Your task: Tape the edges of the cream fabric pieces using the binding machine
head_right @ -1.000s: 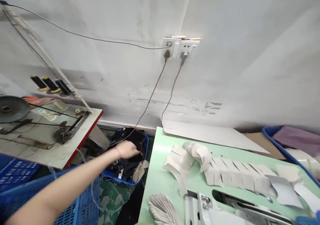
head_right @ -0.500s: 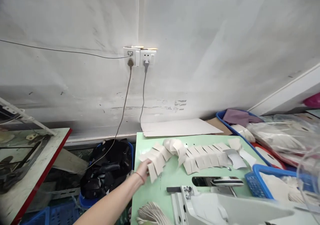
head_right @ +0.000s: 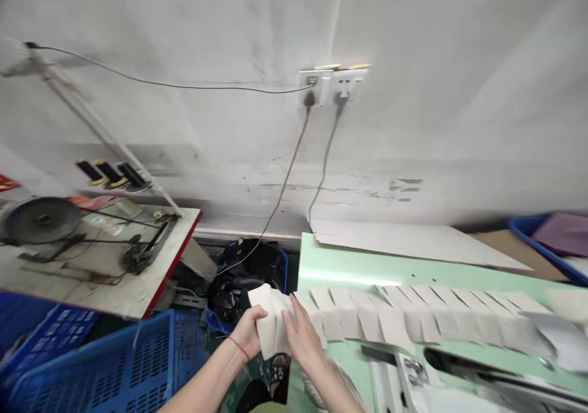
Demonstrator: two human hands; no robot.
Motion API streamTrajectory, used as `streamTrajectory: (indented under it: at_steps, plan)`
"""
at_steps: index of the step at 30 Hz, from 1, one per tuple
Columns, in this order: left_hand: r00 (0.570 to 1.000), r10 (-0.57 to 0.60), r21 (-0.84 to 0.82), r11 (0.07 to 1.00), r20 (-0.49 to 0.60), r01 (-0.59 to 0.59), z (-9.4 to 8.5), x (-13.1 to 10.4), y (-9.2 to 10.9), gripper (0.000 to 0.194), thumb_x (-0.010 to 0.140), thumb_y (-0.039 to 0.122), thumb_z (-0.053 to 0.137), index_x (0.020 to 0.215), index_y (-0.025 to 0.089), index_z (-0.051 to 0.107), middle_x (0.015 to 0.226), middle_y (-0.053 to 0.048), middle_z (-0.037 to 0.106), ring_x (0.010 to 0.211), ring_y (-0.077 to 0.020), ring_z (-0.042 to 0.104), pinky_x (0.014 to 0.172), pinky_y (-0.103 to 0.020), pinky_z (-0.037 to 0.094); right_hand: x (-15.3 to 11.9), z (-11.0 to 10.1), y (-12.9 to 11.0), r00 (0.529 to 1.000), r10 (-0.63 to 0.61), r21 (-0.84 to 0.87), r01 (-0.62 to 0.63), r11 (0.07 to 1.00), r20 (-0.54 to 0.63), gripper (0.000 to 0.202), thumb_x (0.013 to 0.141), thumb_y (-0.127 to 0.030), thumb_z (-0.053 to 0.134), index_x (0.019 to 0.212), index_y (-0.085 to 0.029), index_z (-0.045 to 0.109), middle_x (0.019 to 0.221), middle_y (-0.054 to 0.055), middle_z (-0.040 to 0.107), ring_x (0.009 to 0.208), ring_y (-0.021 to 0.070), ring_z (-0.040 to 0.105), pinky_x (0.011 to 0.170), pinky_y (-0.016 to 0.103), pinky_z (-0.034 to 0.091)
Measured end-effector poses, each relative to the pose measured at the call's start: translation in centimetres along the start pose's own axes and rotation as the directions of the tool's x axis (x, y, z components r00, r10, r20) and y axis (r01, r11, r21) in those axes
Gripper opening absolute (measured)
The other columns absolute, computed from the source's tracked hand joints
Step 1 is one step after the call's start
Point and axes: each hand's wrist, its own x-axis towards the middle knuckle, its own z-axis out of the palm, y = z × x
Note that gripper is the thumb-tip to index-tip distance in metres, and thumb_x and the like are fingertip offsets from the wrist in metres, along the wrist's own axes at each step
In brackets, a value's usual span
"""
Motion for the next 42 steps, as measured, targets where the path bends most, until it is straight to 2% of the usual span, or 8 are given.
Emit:
streamTrajectory:
  at_steps: [7,13,18,25,29,34,39,42]
  plan:
    - [0.980,0.199,0.035,0.979,0.017,-0.200,2.4,-1.0,-1.1,0.052,0.051,0.025,0.084,0.098,0.009,0.065,0.083,-0.011,0.068,0.083,-0.0261,0.064,0.082,-0.037,0.045,1.5,1.8,2.2,0.999,-0.030,-0.064,0.031,0.997,0.017,0.054,0.082,-0.054,0.045,0.118,-0.019,0.066,0.102,0.011,0.074,0.085,0.0282,0.070,0.065,0.038,0.057]
    - [0.946,0.318,0.111,0.940,0.058,-0.323,3.9,-0.8,-3.0,0.049,0.053,0.027,0.082,0.098,0.011,0.068,0.097,-0.013,0.070,0.109,-0.0307,0.059,0.101,-0.038,0.038,1.4,1.1,2.7,0.988,-0.102,-0.112,0.089,0.990,-0.118,0.058,0.080,-0.055,0.044,0.121,-0.017,0.061,0.124,0.013,0.065,0.109,0.0316,0.062,0.089,0.043,0.051]
    - [0.961,0.277,0.114,0.955,-0.020,-0.273,4.3,-1.0,-2.8,0.060,0.049,0.027,0.087,0.104,0.011,0.067,0.116,-0.015,0.066,0.119,-0.0301,0.054,0.106,-0.036,0.036,2.4,-1.6,1.8,0.976,-0.045,-0.141,0.015,0.990,-0.212,0.065,0.086,-0.056,0.033,0.129,-0.012,0.055,0.123,0.018,0.065,0.110,0.0366,0.061,0.087,0.051,0.050]
    - [0.973,0.170,0.086,0.979,0.158,-0.185,5.4,-0.6,-0.7,0.053,0.063,0.043,0.082,0.102,0.011,0.066,0.095,-0.014,0.070,0.096,-0.0277,0.065,0.092,-0.037,0.046,-0.9,-3.0,-1.8,0.977,-0.141,-0.192,0.171,0.966,0.157,0.057,0.086,-0.055,0.045,0.136,-0.027,0.052,0.141,0.004,0.052,0.124,0.0284,0.053,0.102,0.043,0.043]
    - [0.971,0.196,0.040,0.978,0.137,-0.203,6.6,-0.9,-1.4,0.054,0.052,0.028,0.084,0.100,0.009,0.066,0.096,-0.014,0.070,0.093,-0.0296,0.065,0.089,-0.039,0.047,0.0,-4.7,-1.0,0.988,-0.114,-0.201,0.091,0.975,-0.107,0.061,0.080,-0.059,0.051,0.129,-0.025,0.059,0.137,0.008,0.056,0.117,0.0330,0.057,0.097,0.048,0.046]
    - [0.934,0.302,0.205,0.918,0.191,-0.338,8.3,-1.3,-2.9,0.047,0.057,0.020,0.077,0.102,0.011,0.066,0.101,-0.013,0.070,0.100,-0.0277,0.062,0.093,-0.036,0.044,1.7,-4.9,1.2,0.981,-0.089,-0.131,0.067,0.989,-0.173,0.060,0.078,-0.062,0.048,0.114,-0.019,0.069,0.116,0.012,0.069,0.104,0.0334,0.064,0.089,0.044,0.051]
    - [0.949,0.314,0.248,0.921,-0.021,-0.299,7.9,-0.7,-2.4,0.059,0.053,0.042,0.086,0.098,0.011,0.063,0.100,-0.013,0.067,0.101,-0.0278,0.060,0.092,-0.036,0.044,1.1,-4.4,0.4,0.974,-0.089,-0.076,0.075,0.994,-0.207,0.069,0.083,-0.063,0.039,0.126,-0.013,0.061,0.127,0.015,0.063,0.116,0.0329,0.056,0.093,0.043,0.048]
    - [0.965,0.242,0.219,0.941,0.097,-0.258,7.7,-0.3,-1.8,0.068,0.056,0.060,0.080,0.098,0.009,0.064,0.096,-0.016,0.067,0.097,-0.0289,0.062,0.090,-0.039,0.045,0.5,-4.3,-0.7,0.981,-0.165,-0.087,0.157,0.984,-0.097,0.063,0.084,-0.066,0.039,0.123,-0.024,0.064,0.128,0.008,0.063,0.117,0.0308,0.054,0.100,0.048,0.042]
